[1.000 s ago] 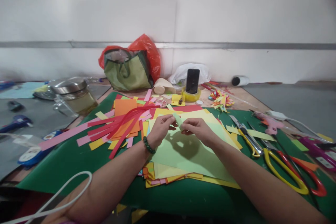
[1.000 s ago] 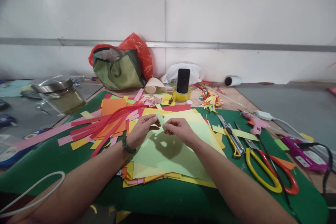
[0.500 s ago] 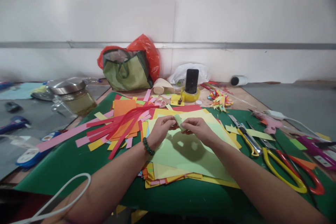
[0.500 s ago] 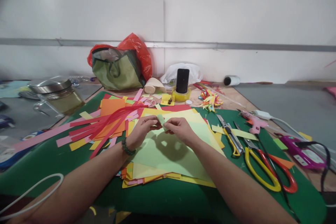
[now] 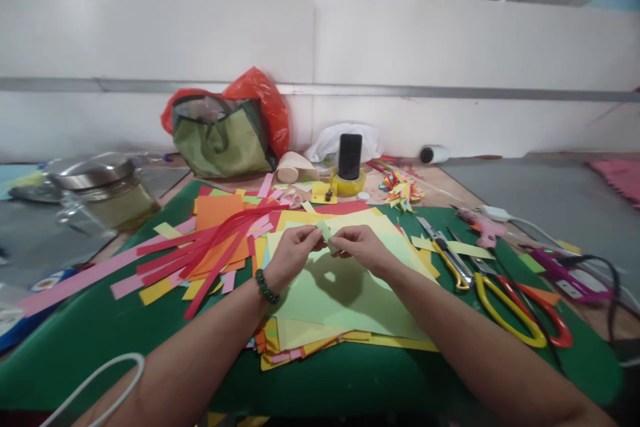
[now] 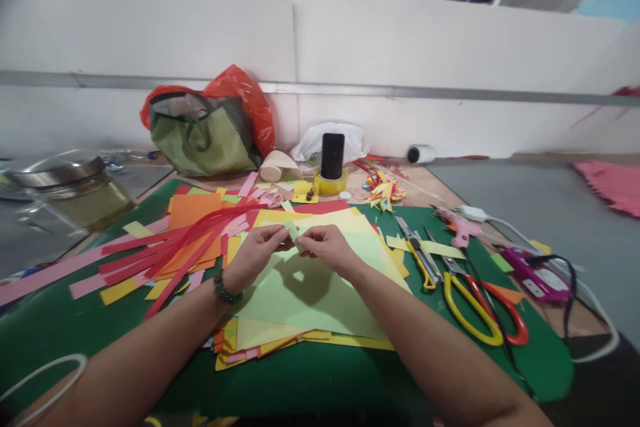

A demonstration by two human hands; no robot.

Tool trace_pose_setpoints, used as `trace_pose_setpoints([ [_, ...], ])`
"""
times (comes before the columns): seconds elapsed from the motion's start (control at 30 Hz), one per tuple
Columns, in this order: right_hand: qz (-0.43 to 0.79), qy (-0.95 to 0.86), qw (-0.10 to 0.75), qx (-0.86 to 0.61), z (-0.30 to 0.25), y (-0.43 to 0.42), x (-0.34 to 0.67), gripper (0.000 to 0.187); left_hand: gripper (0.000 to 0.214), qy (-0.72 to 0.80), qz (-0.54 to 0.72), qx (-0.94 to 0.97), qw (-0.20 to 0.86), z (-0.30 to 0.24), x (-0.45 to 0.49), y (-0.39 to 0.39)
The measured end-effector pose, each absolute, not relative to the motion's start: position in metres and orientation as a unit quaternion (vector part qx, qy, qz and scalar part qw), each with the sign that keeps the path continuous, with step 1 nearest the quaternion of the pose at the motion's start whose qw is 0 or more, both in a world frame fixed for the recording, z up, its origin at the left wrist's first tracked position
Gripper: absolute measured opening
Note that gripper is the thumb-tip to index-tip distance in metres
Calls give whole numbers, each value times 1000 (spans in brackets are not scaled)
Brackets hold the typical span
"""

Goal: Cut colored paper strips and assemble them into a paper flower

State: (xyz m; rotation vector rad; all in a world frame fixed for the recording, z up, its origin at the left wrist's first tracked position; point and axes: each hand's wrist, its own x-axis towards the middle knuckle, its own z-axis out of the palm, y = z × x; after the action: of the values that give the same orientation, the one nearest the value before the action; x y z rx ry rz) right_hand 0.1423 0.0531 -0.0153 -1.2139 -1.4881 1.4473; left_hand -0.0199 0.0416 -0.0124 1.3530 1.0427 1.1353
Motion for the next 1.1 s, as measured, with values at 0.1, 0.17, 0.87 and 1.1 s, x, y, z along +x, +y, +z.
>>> trace_pose_setpoints([
  [0.1, 561, -576, 369, -466, -15, 53, 141, 24, 43, 441, 466, 570, 514, -12, -20, 42],
  [0.17, 557, -579, 378, -460, -15, 54, 141, 23, 43, 440, 461, 575, 514, -12, -21, 42],
  [0.87, 529, -612, 370, -457, -16, 51, 142, 22, 46, 446, 468, 551, 528, -15, -20, 44],
  [1.1, 511, -633, 362, -456, -19, 52, 143, 25, 43, 443, 465, 537, 547, -18, -21, 45],
])
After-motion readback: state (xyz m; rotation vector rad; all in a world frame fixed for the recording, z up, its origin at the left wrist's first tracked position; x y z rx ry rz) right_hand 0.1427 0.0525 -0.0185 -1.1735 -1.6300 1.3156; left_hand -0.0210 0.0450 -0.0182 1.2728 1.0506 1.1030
